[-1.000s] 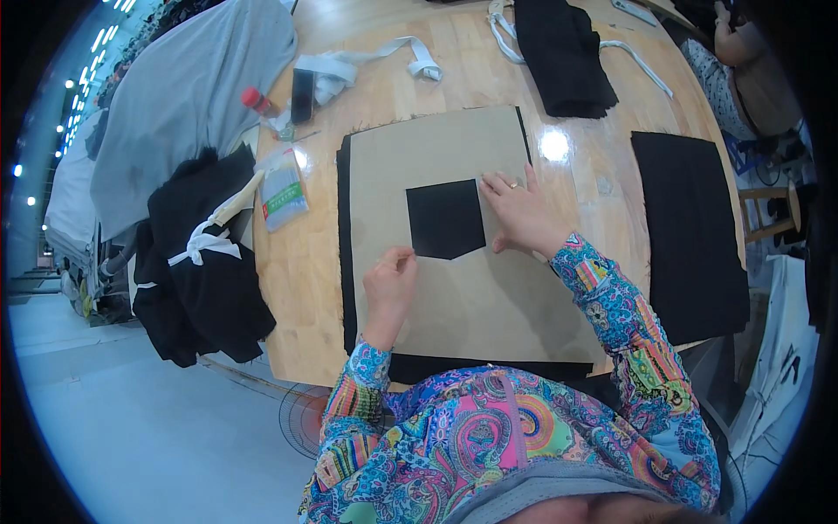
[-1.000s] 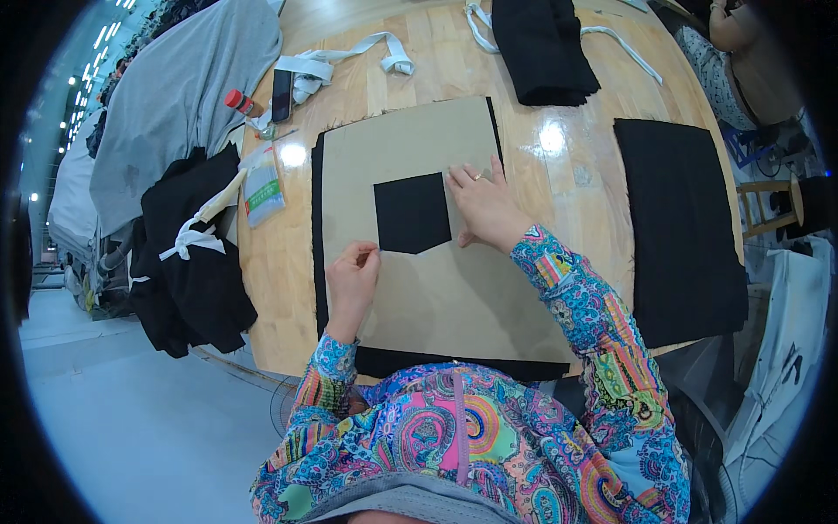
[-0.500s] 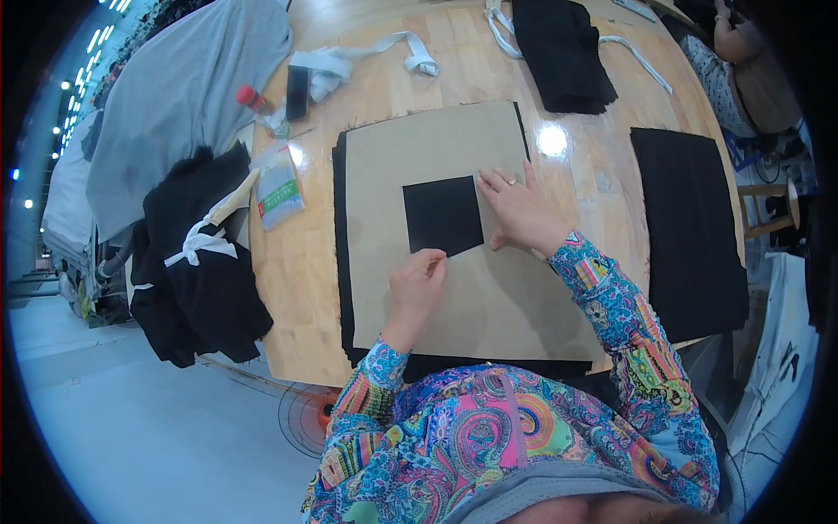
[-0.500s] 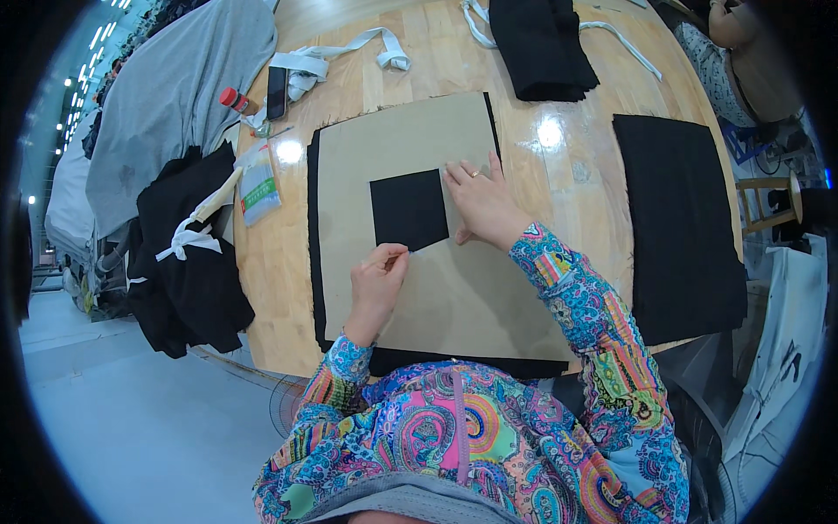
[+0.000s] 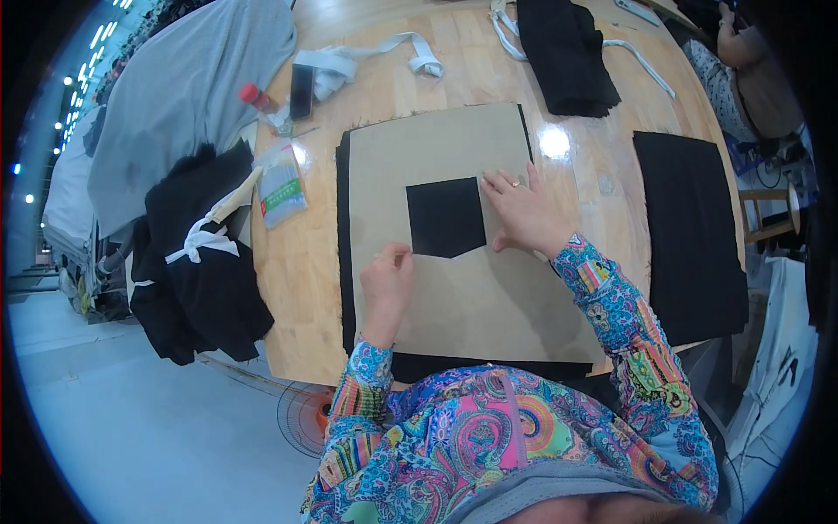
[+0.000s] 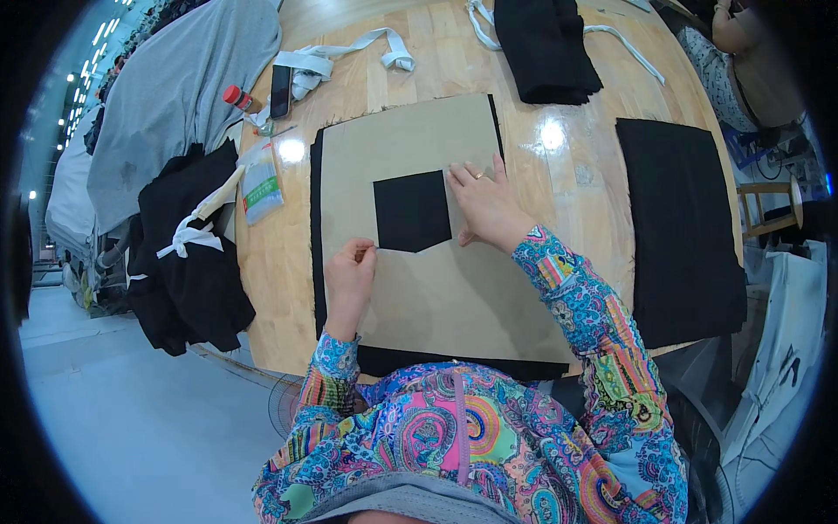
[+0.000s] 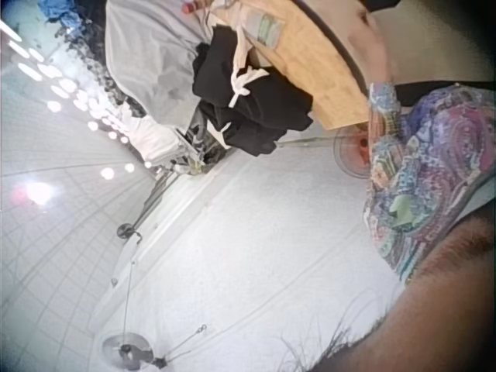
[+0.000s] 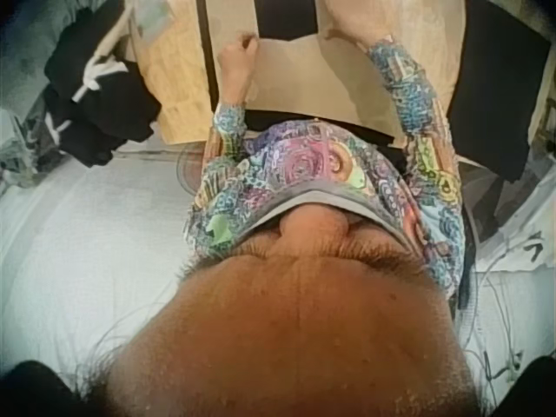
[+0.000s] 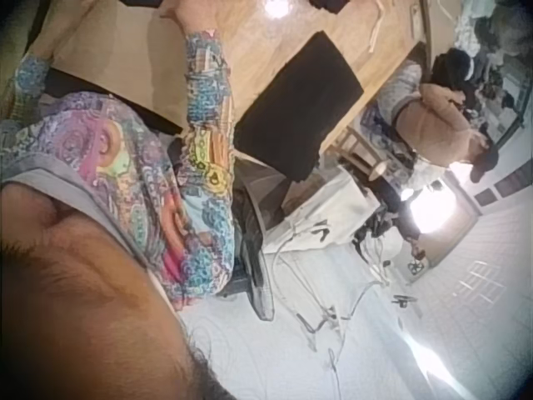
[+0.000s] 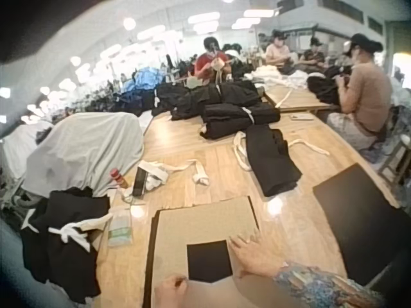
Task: The person uses a cardboard template and a white marking tool to trace shapes onto a stack of black fabric. They repeatedly align the template, trace the outline, remove the template, and separate the marked fabric pieces.
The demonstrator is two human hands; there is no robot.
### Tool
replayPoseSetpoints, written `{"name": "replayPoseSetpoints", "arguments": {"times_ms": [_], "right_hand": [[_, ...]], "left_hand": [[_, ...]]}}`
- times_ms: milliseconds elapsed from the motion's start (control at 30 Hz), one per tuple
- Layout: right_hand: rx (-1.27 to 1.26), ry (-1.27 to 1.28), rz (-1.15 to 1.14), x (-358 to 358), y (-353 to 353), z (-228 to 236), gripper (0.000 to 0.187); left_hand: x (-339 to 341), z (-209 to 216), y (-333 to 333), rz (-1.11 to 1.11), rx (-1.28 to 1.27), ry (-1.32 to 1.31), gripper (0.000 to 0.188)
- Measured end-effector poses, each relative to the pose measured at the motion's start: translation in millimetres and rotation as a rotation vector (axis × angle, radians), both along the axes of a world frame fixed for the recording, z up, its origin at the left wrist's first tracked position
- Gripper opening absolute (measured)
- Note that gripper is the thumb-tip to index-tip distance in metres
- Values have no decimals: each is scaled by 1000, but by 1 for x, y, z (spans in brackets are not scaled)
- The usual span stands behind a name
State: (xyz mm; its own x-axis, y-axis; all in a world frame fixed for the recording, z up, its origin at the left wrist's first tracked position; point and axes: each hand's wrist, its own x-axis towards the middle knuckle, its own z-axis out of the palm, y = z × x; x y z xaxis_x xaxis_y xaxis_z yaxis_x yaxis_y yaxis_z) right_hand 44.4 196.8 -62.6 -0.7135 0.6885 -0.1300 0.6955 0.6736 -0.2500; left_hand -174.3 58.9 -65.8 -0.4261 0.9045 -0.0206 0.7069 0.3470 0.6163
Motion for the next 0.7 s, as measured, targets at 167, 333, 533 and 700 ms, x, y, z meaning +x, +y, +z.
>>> {"name": "replayPoseSetpoints", "arguments": {"times_ms": [167, 333, 533, 700], "right_hand": [[3, -14, 0, 0, 0, 1, 107], [15, -32, 3, -1, 1, 0, 108], [42, -16, 2, 0, 0, 0, 106], [54, 17, 0, 1, -1, 1, 103]], "left_hand": [[6, -2, -2, -11, 94, -108, 12], [41, -2, 6, -132, 175, -247, 10], [74, -1, 23, -253, 143, -281, 9], [77, -4, 27, -280, 142, -280, 9]]}}
